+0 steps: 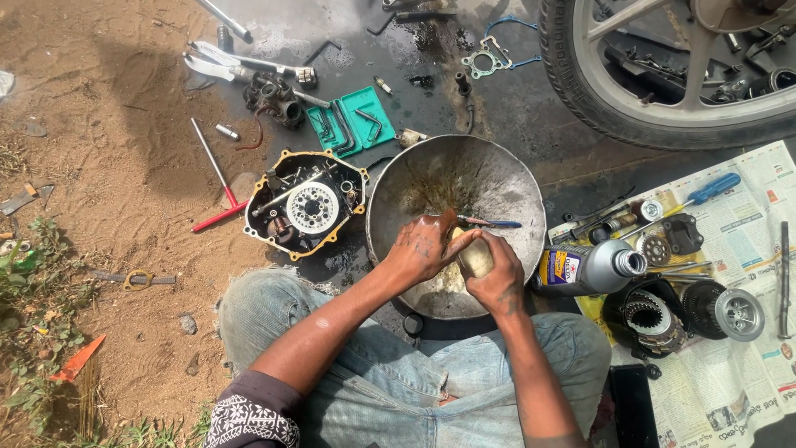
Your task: The recorder is cleaning and lubricating motorcycle clutch hub components in a basin of fluid using a brush and a small tool.
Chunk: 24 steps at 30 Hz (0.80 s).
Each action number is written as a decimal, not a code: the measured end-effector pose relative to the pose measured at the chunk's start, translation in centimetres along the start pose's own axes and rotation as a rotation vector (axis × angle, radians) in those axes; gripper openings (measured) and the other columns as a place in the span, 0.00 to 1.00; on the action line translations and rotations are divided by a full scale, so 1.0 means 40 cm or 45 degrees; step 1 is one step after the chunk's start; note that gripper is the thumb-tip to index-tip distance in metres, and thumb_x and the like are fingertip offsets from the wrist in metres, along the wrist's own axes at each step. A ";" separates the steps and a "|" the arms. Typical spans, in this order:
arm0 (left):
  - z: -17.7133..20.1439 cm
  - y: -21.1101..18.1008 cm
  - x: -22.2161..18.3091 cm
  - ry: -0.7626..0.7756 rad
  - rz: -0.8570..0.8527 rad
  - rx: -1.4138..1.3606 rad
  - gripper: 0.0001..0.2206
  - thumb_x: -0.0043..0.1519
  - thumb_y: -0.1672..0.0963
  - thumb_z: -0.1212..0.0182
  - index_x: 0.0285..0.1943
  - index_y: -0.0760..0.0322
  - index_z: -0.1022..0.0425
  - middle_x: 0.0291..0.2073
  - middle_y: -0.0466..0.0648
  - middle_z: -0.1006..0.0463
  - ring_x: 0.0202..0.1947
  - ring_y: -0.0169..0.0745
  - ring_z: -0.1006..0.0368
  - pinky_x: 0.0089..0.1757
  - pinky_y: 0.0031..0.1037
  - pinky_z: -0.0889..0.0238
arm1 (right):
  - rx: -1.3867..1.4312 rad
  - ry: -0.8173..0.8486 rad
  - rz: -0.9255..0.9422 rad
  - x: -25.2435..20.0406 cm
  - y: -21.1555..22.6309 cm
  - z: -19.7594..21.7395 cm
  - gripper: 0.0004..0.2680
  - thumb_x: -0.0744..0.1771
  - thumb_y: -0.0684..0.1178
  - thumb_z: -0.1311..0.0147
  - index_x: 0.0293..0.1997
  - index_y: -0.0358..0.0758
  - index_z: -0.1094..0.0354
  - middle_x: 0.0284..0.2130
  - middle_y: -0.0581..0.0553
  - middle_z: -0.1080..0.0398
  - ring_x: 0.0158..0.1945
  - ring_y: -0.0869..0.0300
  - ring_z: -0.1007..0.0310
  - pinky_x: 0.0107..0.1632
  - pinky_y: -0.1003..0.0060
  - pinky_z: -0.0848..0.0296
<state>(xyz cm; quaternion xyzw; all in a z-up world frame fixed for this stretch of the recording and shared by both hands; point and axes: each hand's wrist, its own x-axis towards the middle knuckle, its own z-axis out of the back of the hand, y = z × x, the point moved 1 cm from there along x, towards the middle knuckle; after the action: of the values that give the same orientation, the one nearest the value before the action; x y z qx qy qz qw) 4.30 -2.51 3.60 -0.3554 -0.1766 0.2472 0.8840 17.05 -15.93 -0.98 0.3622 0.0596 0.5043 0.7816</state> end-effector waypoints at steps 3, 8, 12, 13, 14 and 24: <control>-0.006 0.003 -0.004 -0.072 0.121 0.004 0.26 0.65 0.42 0.49 0.43 0.69 0.19 0.23 0.59 0.20 0.27 0.59 0.21 0.33 0.45 0.27 | -0.082 -0.036 0.088 -0.003 0.018 0.003 0.24 0.55 0.43 0.31 0.56 0.35 0.32 0.44 0.36 0.26 0.48 0.45 0.24 0.51 0.53 0.25; 0.024 0.001 0.006 0.016 0.356 -0.149 0.26 0.67 0.44 0.51 0.36 0.68 0.16 0.21 0.57 0.20 0.25 0.54 0.21 0.35 0.43 0.28 | -0.050 -0.085 0.093 -0.002 0.023 0.000 0.22 0.59 0.45 0.30 0.57 0.35 0.32 0.44 0.37 0.26 0.49 0.46 0.24 0.52 0.54 0.26; -0.015 0.051 0.018 0.022 0.470 -0.743 0.18 0.70 0.50 0.53 0.45 0.69 0.23 0.26 0.53 0.22 0.26 0.41 0.24 0.33 0.35 0.27 | 0.300 -0.066 -0.123 -0.003 -0.019 -0.016 0.22 0.60 0.49 0.30 0.57 0.34 0.34 0.44 0.39 0.25 0.48 0.53 0.22 0.51 0.59 0.23; -0.040 0.074 0.018 0.031 0.469 -0.743 0.18 0.70 0.50 0.53 0.45 0.69 0.23 0.26 0.53 0.22 0.26 0.41 0.24 0.33 0.35 0.27 | 0.299 -0.071 -0.130 -0.007 -0.033 -0.025 0.22 0.60 0.49 0.30 0.57 0.34 0.34 0.44 0.39 0.25 0.48 0.53 0.22 0.51 0.59 0.23; -0.066 0.096 0.022 0.047 0.514 -1.027 0.15 0.70 0.53 0.55 0.47 0.69 0.26 0.30 0.50 0.25 0.27 0.36 0.26 0.32 0.30 0.27 | 0.357 -0.037 -0.192 -0.008 -0.050 -0.032 0.21 0.61 0.49 0.30 0.57 0.35 0.34 0.43 0.39 0.25 0.47 0.53 0.21 0.50 0.59 0.23; -0.153 0.053 0.003 0.094 0.702 -1.413 0.16 0.66 0.50 0.48 0.55 0.64 0.28 0.41 0.46 0.31 0.33 0.33 0.32 0.33 0.27 0.34 | 0.365 0.000 -0.305 -0.022 -0.042 -0.081 0.31 0.59 0.40 0.33 0.68 0.34 0.46 0.52 0.36 0.29 0.55 0.48 0.25 0.56 0.56 0.26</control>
<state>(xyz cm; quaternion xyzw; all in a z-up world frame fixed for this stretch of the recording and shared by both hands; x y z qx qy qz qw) 6.73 -4.43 -2.12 -0.8029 -0.1497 0.3254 0.4765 16.41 -15.40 -4.63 0.4601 0.1736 0.3939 0.7765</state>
